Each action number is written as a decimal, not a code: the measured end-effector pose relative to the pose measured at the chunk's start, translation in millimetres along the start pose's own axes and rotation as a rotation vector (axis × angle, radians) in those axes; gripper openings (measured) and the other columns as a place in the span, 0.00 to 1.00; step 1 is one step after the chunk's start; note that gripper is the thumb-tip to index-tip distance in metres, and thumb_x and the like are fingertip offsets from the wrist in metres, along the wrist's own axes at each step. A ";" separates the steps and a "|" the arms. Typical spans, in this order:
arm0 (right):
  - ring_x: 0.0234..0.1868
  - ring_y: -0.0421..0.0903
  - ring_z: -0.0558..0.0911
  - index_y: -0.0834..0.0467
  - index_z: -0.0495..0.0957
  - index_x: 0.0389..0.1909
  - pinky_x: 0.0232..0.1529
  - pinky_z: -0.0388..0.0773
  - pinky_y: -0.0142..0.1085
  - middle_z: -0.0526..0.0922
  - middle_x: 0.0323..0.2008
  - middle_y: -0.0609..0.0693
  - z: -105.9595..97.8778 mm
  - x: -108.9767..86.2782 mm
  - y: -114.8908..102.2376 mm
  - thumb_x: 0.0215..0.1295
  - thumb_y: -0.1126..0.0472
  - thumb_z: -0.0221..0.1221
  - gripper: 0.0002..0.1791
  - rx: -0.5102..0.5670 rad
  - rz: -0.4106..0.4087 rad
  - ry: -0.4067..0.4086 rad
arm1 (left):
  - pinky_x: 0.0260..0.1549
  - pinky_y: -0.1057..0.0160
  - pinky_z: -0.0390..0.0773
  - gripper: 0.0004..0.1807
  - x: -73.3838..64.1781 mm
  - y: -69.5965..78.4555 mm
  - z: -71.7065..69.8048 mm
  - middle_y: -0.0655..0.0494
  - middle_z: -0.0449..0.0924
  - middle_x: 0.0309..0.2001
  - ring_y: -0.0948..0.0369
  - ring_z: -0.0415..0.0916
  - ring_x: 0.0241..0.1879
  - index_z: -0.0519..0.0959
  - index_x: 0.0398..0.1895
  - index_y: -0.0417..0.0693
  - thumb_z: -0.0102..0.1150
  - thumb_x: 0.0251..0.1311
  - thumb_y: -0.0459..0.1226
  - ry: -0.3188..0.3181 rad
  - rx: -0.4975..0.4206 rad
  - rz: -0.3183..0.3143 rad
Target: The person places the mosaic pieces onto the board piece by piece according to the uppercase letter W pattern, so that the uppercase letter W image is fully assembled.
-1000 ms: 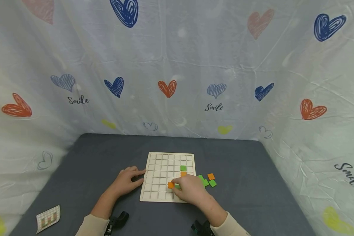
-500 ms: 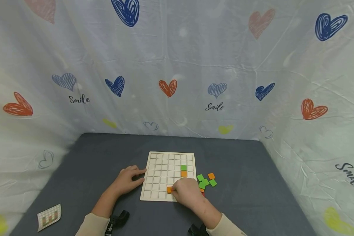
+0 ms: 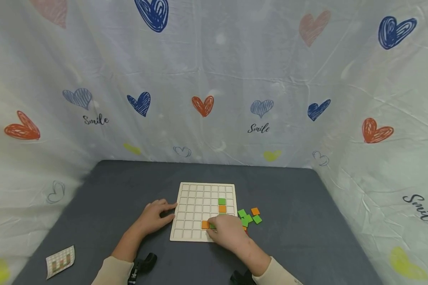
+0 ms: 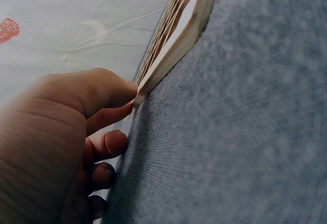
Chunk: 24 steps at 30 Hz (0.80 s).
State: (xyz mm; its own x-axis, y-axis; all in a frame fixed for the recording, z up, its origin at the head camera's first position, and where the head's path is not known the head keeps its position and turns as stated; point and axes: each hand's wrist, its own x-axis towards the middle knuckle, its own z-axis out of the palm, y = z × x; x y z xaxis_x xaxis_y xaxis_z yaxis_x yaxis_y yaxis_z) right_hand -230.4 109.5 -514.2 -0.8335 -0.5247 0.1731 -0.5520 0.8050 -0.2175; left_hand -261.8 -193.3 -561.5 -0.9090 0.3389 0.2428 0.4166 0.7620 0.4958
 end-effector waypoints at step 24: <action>0.22 0.39 0.67 0.55 0.91 0.35 0.19 0.61 0.35 0.78 0.27 0.46 -24.3 -39.0 75.1 0.49 0.64 0.70 0.10 0.028 0.309 0.045 | 0.37 0.57 0.58 0.24 1.6 0.6 -1.5 0.68 0.67 0.32 0.67 0.56 0.28 0.82 0.64 0.49 0.68 0.67 0.45 -0.018 0.021 -0.014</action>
State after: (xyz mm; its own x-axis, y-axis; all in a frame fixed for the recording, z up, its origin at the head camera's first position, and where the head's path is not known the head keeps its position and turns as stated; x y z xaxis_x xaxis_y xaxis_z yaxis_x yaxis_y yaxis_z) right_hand -238.7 197.2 -514.0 -0.9602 -0.2436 0.1367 -0.2740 0.9162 -0.2923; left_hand -263.0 -193.1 -559.6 -0.9149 0.3378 0.2211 0.4036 0.7783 0.4811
